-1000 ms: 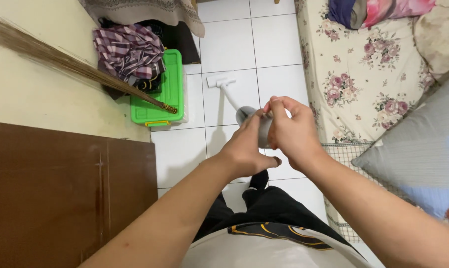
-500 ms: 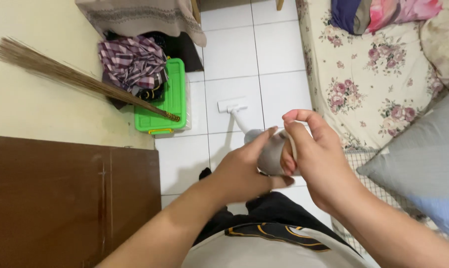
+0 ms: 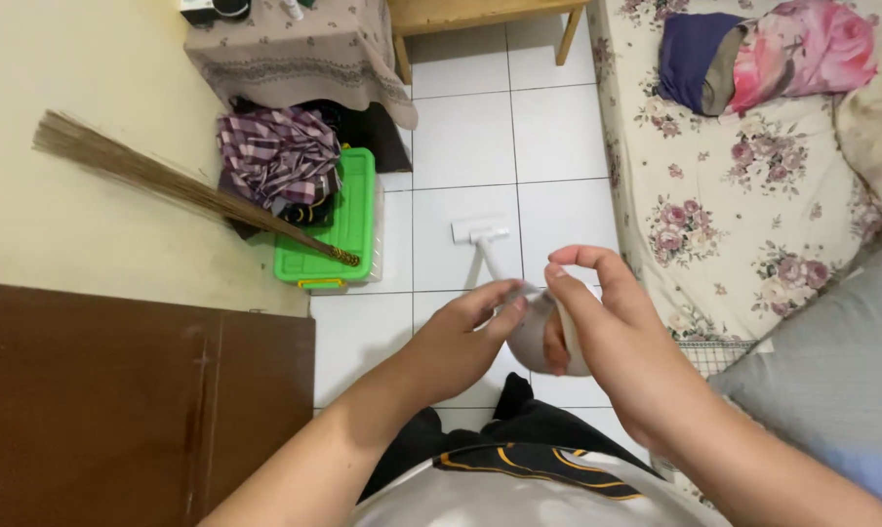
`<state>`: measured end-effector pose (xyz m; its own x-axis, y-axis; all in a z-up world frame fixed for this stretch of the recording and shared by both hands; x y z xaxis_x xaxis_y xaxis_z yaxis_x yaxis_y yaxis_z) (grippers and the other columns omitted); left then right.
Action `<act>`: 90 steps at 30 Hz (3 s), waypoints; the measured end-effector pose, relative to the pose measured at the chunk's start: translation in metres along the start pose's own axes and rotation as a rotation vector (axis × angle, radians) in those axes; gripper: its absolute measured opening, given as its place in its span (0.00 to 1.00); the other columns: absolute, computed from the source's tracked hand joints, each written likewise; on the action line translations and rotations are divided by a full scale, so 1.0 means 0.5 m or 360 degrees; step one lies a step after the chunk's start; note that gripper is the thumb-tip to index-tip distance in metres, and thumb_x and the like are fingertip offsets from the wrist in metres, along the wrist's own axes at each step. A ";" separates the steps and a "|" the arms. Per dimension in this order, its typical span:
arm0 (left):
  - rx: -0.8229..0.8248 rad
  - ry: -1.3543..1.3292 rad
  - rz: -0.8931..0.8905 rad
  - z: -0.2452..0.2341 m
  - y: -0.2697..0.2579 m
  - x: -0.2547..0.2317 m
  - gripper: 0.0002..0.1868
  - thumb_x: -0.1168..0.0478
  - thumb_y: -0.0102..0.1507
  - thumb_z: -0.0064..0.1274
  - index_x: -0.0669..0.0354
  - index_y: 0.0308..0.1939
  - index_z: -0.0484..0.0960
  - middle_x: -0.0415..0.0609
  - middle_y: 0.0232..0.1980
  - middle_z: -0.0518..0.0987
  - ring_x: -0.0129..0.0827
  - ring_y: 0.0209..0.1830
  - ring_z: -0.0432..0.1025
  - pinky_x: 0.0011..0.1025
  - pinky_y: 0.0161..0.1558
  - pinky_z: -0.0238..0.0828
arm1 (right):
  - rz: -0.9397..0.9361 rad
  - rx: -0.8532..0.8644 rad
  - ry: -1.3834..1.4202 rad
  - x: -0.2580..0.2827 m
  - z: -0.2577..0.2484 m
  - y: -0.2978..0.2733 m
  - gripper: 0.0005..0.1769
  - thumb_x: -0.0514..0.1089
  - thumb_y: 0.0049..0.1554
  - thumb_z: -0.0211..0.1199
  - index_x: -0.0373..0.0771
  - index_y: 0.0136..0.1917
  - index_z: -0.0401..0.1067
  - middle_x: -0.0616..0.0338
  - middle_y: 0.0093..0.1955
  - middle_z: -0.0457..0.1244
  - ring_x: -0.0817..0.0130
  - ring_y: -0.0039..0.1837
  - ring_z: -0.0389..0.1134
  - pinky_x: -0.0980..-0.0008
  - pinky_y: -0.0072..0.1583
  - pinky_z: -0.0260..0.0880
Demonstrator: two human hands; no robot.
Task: Applying clear adhesive tape to the handle joint of a handheld vacuum cleaner to repair it.
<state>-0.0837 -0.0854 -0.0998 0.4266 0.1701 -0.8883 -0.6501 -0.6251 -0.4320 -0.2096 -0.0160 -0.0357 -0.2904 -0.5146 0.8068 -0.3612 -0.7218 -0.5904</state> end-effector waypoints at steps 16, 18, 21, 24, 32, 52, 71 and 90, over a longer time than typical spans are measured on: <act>-0.0139 -0.0559 -0.0103 0.059 0.044 -0.005 0.35 0.38 0.69 0.33 0.63 0.62 0.78 0.53 0.60 0.81 0.34 0.63 0.71 0.30 0.65 0.61 | -0.0665 0.0256 -0.0029 -0.011 -0.033 0.085 0.11 0.42 0.65 0.46 0.37 0.57 0.65 0.60 0.20 0.53 0.73 0.23 0.53 0.72 0.29 0.54; -0.0153 -0.0459 -0.0115 0.064 0.050 -0.001 0.35 0.38 0.68 0.32 0.60 0.62 0.77 0.54 0.60 0.80 0.36 0.63 0.71 0.31 0.64 0.61 | -0.0648 0.0181 -0.0038 -0.016 -0.045 0.094 0.10 0.42 0.65 0.47 0.36 0.52 0.67 0.61 0.20 0.53 0.73 0.22 0.52 0.71 0.28 0.52; -0.0271 -0.0238 0.0158 0.054 0.081 0.030 0.36 0.38 0.69 0.32 0.65 0.59 0.79 0.58 0.57 0.82 0.40 0.61 0.75 0.31 0.63 0.66 | -0.0598 0.0100 -0.0023 -0.010 -0.056 0.071 0.10 0.42 0.65 0.47 0.36 0.49 0.68 0.60 0.19 0.53 0.73 0.22 0.52 0.71 0.28 0.52; -0.0204 -0.0348 0.0006 0.034 0.061 -0.013 0.37 0.36 0.68 0.34 0.64 0.60 0.80 0.54 0.62 0.80 0.35 0.67 0.69 0.29 0.66 0.58 | -0.0539 0.0070 0.0011 0.009 -0.053 0.028 0.12 0.42 0.64 0.46 0.35 0.48 0.68 0.60 0.19 0.52 0.72 0.20 0.52 0.70 0.27 0.52; 0.0032 -0.0218 -0.0117 0.017 0.099 -0.004 0.41 0.33 0.67 0.29 0.62 0.62 0.79 0.59 0.51 0.83 0.41 0.54 0.74 0.34 0.60 0.67 | -0.0507 0.0013 -0.0018 0.005 -0.017 0.046 0.11 0.41 0.63 0.47 0.34 0.47 0.69 0.57 0.17 0.53 0.70 0.19 0.51 0.69 0.26 0.52; 0.0500 0.0213 0.0066 -0.193 0.118 -0.050 0.43 0.30 0.66 0.30 0.66 0.45 0.86 0.57 0.41 0.85 0.40 0.47 0.79 0.35 0.55 0.71 | -0.0345 -0.0277 0.0159 0.057 0.170 0.081 0.12 0.45 0.63 0.49 0.35 0.46 0.69 0.57 0.17 0.51 0.68 0.19 0.49 0.67 0.25 0.50; 0.1009 0.0439 0.0132 -0.233 0.060 -0.024 0.31 0.55 0.59 0.44 0.58 0.66 0.73 0.57 0.58 0.81 0.43 0.59 0.75 0.34 0.61 0.68 | -0.0332 -0.0442 0.0113 0.041 0.243 0.068 0.11 0.43 0.63 0.50 0.34 0.46 0.69 0.58 0.17 0.51 0.69 0.19 0.50 0.68 0.25 0.51; 0.1013 0.0705 0.0033 -0.144 0.053 -0.074 0.36 0.54 0.57 0.46 0.64 0.69 0.68 0.59 0.54 0.83 0.44 0.56 0.78 0.36 0.58 0.71 | -0.0241 -0.0286 0.0144 0.060 0.158 0.065 0.12 0.45 0.61 0.51 0.34 0.45 0.69 0.58 0.17 0.51 0.69 0.19 0.49 0.68 0.24 0.49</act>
<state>-0.0715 -0.1630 -0.0674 0.5351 -0.2409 -0.8097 -0.8394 -0.0441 -0.5416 -0.1599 -0.0913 -0.0287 -0.2960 -0.3573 0.8858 -0.5563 -0.6894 -0.4639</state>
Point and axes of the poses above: each hand's wrist, its own y-axis towards the middle knuckle, its own z-axis out of the palm, x = y × z, the point moved 8 cm from there along y, towards the middle knuckle
